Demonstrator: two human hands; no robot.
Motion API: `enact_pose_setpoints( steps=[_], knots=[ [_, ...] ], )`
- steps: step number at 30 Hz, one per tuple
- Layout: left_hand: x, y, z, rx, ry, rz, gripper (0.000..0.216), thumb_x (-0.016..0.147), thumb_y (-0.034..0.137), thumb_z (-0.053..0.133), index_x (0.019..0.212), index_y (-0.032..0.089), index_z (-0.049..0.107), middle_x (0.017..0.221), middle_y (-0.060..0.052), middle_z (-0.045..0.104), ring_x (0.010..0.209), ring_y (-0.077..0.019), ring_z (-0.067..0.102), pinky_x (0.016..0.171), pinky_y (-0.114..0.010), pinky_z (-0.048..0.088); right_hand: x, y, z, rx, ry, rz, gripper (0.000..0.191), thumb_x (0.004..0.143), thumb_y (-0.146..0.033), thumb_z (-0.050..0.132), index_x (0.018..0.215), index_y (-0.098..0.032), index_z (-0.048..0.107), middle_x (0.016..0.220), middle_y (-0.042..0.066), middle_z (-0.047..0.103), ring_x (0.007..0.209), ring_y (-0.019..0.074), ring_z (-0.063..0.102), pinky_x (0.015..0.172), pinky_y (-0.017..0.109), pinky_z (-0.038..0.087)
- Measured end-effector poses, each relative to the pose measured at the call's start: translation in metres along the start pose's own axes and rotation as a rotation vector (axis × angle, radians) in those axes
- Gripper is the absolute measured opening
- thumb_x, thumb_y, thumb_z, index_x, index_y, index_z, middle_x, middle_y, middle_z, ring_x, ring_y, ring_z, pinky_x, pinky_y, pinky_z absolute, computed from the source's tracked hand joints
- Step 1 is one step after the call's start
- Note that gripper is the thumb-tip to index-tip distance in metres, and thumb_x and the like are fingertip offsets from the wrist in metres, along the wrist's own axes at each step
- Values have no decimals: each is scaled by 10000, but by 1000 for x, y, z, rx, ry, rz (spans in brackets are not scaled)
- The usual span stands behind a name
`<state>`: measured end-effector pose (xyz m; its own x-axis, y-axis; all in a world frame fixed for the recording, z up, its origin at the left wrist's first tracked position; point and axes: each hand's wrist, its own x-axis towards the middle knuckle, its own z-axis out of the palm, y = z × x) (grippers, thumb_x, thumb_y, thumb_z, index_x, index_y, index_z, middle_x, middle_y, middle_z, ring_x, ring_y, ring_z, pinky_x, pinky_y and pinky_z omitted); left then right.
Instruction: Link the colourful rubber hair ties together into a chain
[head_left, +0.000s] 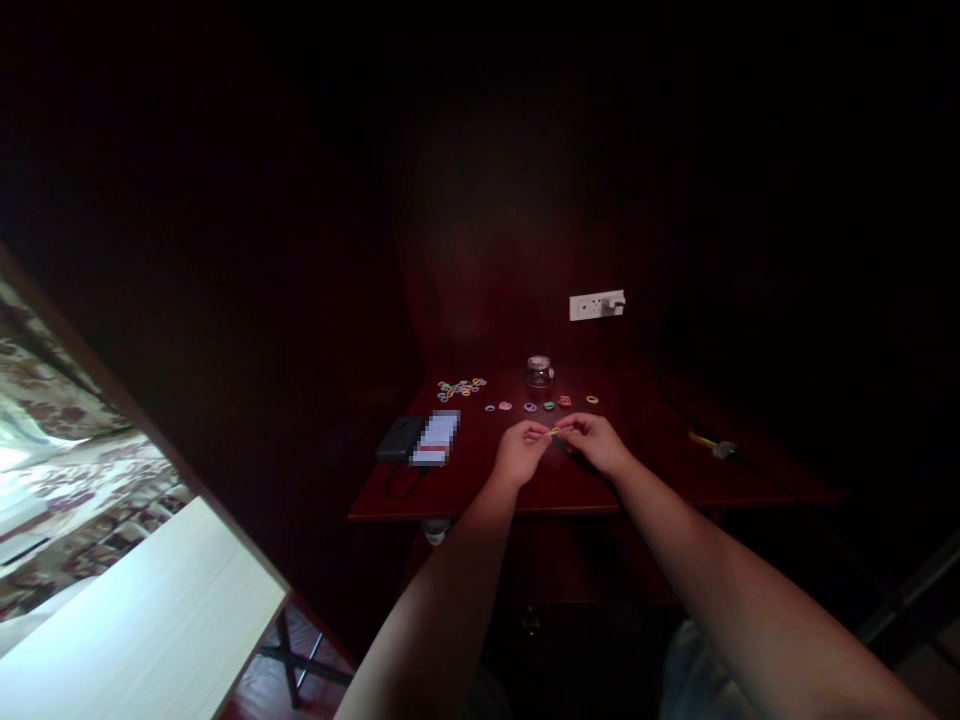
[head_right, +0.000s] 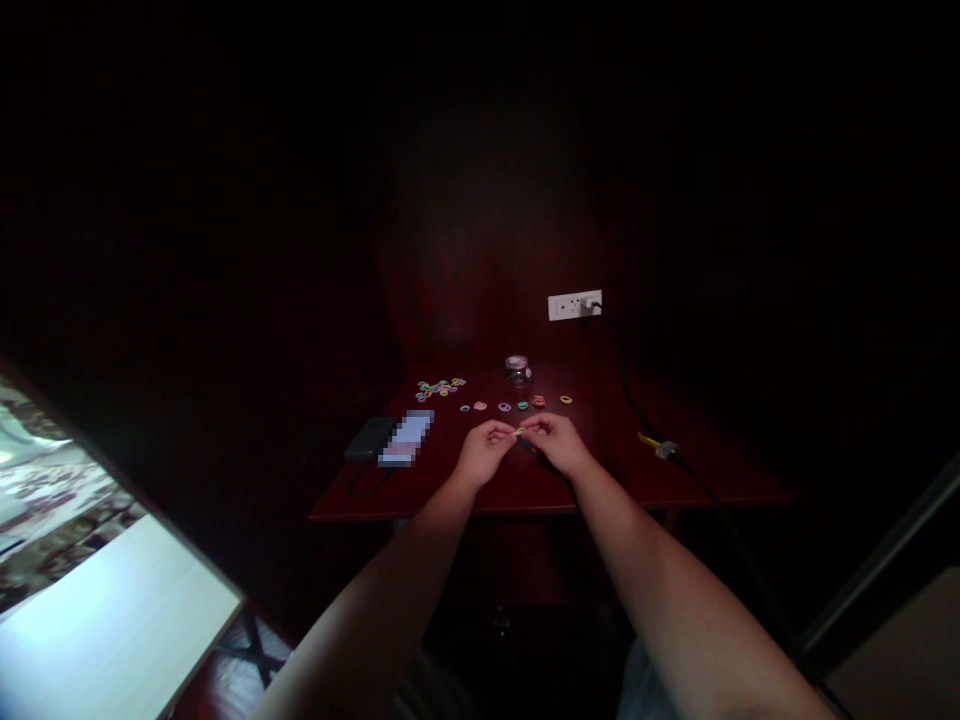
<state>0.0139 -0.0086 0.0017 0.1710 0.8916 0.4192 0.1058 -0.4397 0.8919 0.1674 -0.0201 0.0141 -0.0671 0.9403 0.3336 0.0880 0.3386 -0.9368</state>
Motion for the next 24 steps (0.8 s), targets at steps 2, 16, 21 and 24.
enact_pose_setpoints(
  steps=[2, 16, 21, 24],
  knots=[
    [0, 2, 0, 4, 3, -9, 174, 686, 275, 625, 775, 125, 625, 682, -47, 634, 610, -111, 567, 578, -214, 436, 0, 0, 0, 6, 5, 1, 328, 588, -396, 680, 777, -138, 612, 615, 7, 593, 454, 87, 477, 439, 217, 365],
    [-1, -1, 0, 18, 6, -9, 171, 695, 260, 614, 787, 118, 633, 721, -65, 647, 632, -118, 574, 603, -229, 448, 0, 2, -2, -44, 14, 9, 299, 583, -405, 680, 693, -140, 594, 497, -25, 526, 448, 89, 452, 438, 212, 331],
    [-1, 1, 0, 38, 3, -20, 128, 703, 239, 601, 756, 127, 635, 720, -58, 656, 639, -121, 584, 622, -237, 452, -1, 1, -1, -56, 23, -1, 304, 594, -420, 671, 688, -146, 577, 504, -21, 519, 454, 95, 451, 438, 216, 335],
    [-1, 4, -1, 26, -10, -28, 119, 712, 222, 581, 758, 126, 635, 740, -67, 664, 668, -130, 599, 648, -246, 457, 0, 0, 0, -20, 25, 1, 298, 599, -416, 669, 685, -153, 558, 493, -32, 498, 447, 93, 446, 441, 215, 337]
  ],
)
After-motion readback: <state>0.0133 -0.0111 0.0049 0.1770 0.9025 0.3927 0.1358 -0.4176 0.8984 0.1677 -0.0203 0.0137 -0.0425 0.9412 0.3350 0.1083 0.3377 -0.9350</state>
